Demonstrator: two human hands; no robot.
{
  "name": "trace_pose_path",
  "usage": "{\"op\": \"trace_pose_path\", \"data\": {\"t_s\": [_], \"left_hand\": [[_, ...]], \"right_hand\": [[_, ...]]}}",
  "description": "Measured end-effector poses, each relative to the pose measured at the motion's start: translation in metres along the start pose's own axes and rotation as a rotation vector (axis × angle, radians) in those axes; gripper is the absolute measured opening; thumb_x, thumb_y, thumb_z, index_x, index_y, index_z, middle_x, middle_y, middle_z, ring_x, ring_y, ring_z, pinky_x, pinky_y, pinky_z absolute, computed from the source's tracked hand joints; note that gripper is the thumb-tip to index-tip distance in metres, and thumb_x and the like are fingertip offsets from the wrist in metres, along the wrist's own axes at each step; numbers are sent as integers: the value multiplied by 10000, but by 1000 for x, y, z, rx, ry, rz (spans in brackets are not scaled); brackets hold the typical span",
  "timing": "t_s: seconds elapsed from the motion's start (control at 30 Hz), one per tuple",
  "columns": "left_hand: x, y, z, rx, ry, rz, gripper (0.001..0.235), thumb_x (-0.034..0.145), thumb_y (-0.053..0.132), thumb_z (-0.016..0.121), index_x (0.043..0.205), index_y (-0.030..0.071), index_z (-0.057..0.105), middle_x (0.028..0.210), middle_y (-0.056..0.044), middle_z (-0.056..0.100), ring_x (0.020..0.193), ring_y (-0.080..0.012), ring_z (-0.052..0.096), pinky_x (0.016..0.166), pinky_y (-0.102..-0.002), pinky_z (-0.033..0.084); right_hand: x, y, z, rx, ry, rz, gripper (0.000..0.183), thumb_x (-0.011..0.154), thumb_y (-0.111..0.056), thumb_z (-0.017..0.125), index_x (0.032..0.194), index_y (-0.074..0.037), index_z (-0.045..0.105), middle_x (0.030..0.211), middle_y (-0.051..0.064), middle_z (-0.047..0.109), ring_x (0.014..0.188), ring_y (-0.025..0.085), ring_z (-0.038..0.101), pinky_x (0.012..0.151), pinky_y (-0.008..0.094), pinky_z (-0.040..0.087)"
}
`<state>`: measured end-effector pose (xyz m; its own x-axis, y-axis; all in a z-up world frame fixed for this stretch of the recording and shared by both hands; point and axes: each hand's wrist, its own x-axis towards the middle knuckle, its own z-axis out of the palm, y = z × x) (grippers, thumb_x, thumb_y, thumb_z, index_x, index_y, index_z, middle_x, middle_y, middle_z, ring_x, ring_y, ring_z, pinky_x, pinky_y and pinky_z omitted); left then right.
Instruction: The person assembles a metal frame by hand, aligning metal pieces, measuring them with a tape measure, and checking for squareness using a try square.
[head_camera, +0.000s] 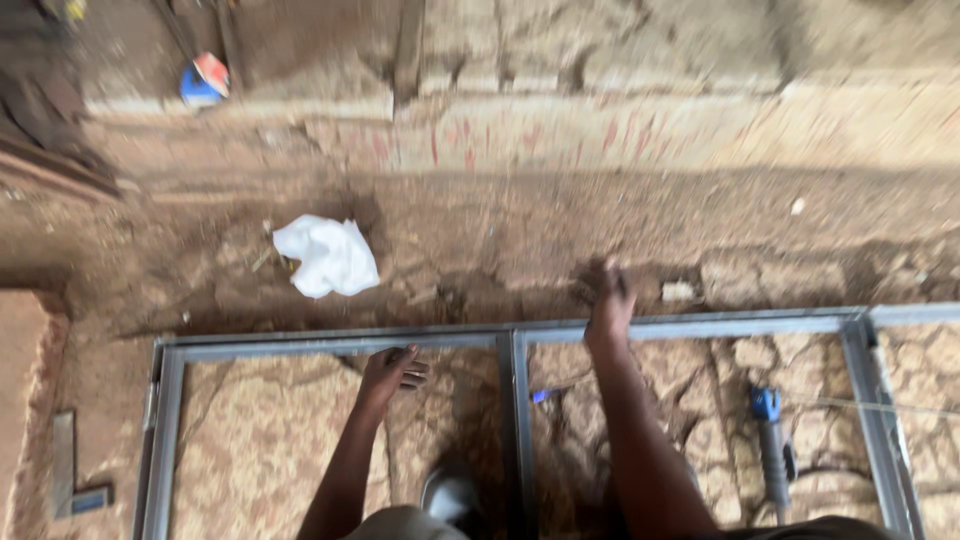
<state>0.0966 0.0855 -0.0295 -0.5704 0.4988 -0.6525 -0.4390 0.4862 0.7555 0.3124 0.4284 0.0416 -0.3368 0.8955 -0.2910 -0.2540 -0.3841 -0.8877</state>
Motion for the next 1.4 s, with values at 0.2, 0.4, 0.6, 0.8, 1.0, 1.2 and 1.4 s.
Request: {"op": "trace_pose_path", "data": {"t_s": [0.2,0.4,0.6,0.8,1.0,1.2,1.4], "left_hand": [[-38,186,21,257,1,254,448,931,511,630,1170,137,693,986,-92,800,843,-173,766,725,-297,609],[-66,346,78,681,0,481,401,996,498,609,1049,108,685,923,-86,748,748,-130,685,697,-298,578],[-69,418,142,468,-73,588,275,974,382,586,1061,134,666,923,-3,752,758,-99,697,668,-292,605],[-117,413,199,418,-162,680,146,953,256,671,1035,135,663,920,-25,748,784,-91,714,733,-273,627],[-212,393,220,535,-831,1108,158,979,241,746,1010,135,634,988,-5,706,943,-127,724,911,-344,671],[-288,371,228,405,-1401,1081,182,980,249,747,1048,136,622,1016,-9,698,964,-136,716,924,-351,664],[-303,365,242,356,-1605,986,210,980,256,748,1085,137,610,1045,-13,690,986,-145,709,936,-358,657]], "right_hand": [[101,-182,97,203,-375,23,702,964,-662,437,1385,-108,528,1280,137,692,1208,301,664,1043,518,501],[83,-273,121,269,-506,-99,780,959,-717,430,1413,-89,517,1264,173,667,1205,315,645,1040,532,501],[72,-293,115,385,-455,-43,874,886,-754,470,1447,-84,510,1282,171,690,1225,300,667,1055,499,518],[89,-319,97,449,-445,-113,928,860,-768,515,1468,-68,497,1292,188,667,1202,309,662,1047,496,520],[101,-336,70,522,-445,-141,906,855,-756,547,1460,-82,511,1294,158,685,1217,287,668,1049,484,508],[105,-337,64,535,-422,-160,865,865,-739,562,1420,-76,554,1230,161,709,1153,285,685,1022,488,515],[102,-338,60,527,-422,-154,839,870,-733,551,1402,-83,572,1208,155,724,1124,279,702,996,478,526]]}}
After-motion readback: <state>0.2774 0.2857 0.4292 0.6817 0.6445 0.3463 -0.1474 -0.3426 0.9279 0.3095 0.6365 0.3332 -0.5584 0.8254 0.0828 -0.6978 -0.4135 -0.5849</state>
